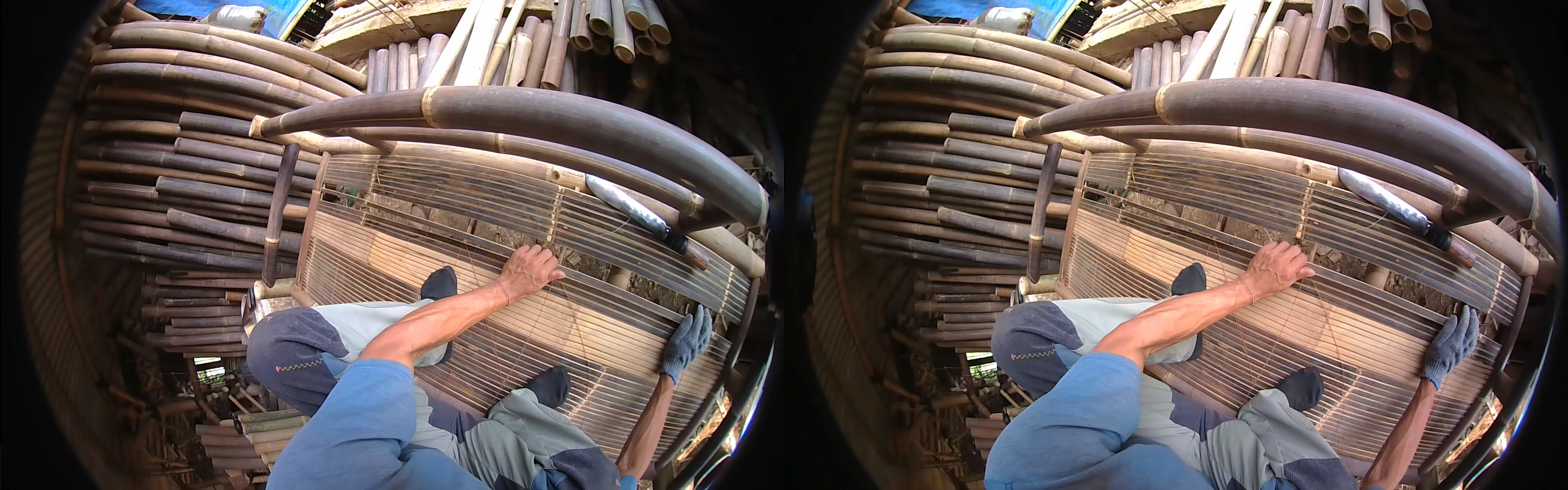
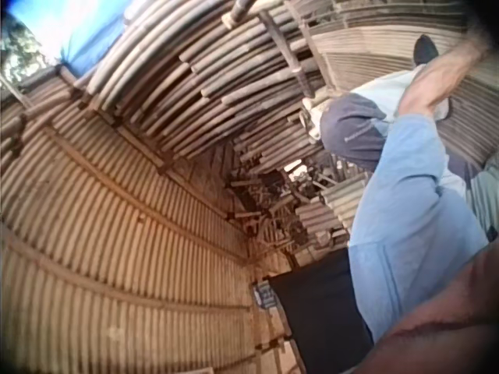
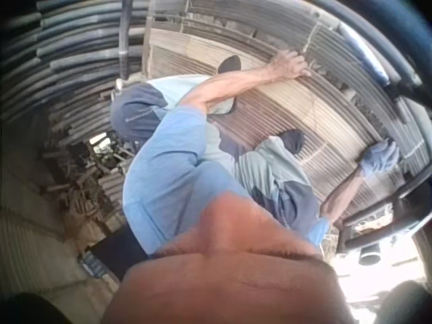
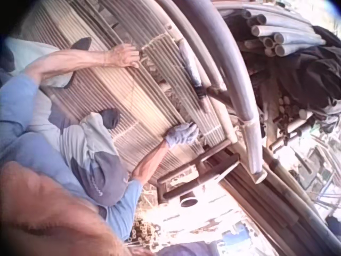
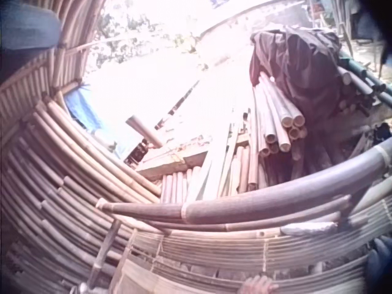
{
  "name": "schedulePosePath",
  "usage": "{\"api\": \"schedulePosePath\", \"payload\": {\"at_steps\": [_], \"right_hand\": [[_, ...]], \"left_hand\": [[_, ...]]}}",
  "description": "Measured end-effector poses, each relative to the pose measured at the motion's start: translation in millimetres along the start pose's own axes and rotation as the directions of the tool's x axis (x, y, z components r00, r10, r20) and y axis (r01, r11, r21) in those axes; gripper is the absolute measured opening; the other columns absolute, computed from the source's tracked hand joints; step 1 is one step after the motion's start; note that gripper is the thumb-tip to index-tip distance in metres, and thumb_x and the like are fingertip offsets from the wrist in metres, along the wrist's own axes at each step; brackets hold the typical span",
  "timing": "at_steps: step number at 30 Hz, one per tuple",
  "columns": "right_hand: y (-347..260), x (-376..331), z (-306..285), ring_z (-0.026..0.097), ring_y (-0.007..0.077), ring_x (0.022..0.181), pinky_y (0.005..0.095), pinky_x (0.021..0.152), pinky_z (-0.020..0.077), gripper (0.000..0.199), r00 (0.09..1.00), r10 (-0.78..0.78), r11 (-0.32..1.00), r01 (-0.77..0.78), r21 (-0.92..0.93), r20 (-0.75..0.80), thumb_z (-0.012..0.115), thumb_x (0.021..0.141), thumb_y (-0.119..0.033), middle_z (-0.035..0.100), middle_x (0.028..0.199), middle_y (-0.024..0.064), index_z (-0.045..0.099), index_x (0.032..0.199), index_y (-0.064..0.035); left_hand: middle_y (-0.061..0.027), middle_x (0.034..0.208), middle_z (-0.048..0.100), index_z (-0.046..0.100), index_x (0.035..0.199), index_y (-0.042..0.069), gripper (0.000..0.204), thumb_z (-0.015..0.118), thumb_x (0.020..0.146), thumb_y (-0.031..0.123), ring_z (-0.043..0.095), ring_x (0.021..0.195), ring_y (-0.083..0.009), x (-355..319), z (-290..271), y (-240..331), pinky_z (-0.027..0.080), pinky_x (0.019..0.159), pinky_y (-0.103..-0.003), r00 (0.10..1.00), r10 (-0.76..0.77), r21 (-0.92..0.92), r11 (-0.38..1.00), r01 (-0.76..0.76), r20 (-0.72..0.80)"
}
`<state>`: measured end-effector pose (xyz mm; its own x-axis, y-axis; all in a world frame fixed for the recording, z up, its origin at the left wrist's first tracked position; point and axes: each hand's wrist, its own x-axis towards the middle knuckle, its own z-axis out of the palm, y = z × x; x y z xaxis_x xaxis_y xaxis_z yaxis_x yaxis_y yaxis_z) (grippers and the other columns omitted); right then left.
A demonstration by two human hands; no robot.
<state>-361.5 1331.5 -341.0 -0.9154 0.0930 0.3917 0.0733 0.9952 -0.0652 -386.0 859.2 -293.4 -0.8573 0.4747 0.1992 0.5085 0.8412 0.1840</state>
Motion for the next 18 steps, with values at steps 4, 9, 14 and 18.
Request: {"api": "schedulePosePath", "payload": {"at_steps": [4,9,14,18], "right_hand": [[10.4,-2.3,6.8,0.050,0.0335,0.129,0.0454,0.112,0.0337,0.039,0.985,0.083,0.996,-0.076,-0.052,0.150,0.046,0.103,-0.029,0.061,0.133,0.0155,0.059,0.132,-0.0064],[14.6,-7.5,6.0,0.049,0.0328,0.130,0.0447,0.113,0.0319,0.041,0.988,0.093,0.996,-0.093,-0.007,0.125,0.042,0.105,-0.029,0.061,0.134,0.0136,0.059,0.133,-0.0060],[2.0,-8.3,2.3,0.045,0.0331,0.135,0.0444,0.118,0.0270,0.039,0.992,0.092,0.994,-0.085,-0.073,0.091,0.043,0.104,-0.026,0.057,0.139,0.0132,0.059,0.133,-0.0070],[-15.2,-9.9,-9.7,0.043,0.0340,0.137,0.0447,0.119,0.0255,0.043,0.979,0.171,0.977,-0.154,-0.148,0.107,0.048,0.101,-0.027,0.051,0.145,0.0181,0.055,0.138,-0.0056]], "left_hand": [[-0.0039,0.077,0.053,0.061,0.081,0.012,0.036,0.054,0.096,0.044,0.056,0.071,-0.0207,-1.8,-1.9,9.2,0.046,0.061,-0.034,1.000,-0.019,0.068,0.998,0.017,0.022],[-0.0031,0.074,0.054,0.060,0.078,0.011,0.038,0.056,0.095,0.045,0.058,0.070,-0.0197,-1.3,-11.6,2.5,0.046,0.055,-0.035,0.998,0.061,0.024,0.998,-0.061,0.009],[-0.0060,0.080,0.057,0.063,0.088,0.010,0.034,0.057,0.095,0.043,0.057,0.081,-0.0225,-3.9,-18.6,11.8,0.047,0.072,-0.039,0.992,-0.041,0.043,0.998,0.036,0.121],[-0.0107,0.097,0.062,0.066,0.115,0.006,0.039,0.055,0.098,0.039,0.053,0.104,-0.0282,-3.2,-18.8,32.0,0.038,0.097,-0.049,0.973,-0.155,0.191,0.974,0.122,0.169]]}}
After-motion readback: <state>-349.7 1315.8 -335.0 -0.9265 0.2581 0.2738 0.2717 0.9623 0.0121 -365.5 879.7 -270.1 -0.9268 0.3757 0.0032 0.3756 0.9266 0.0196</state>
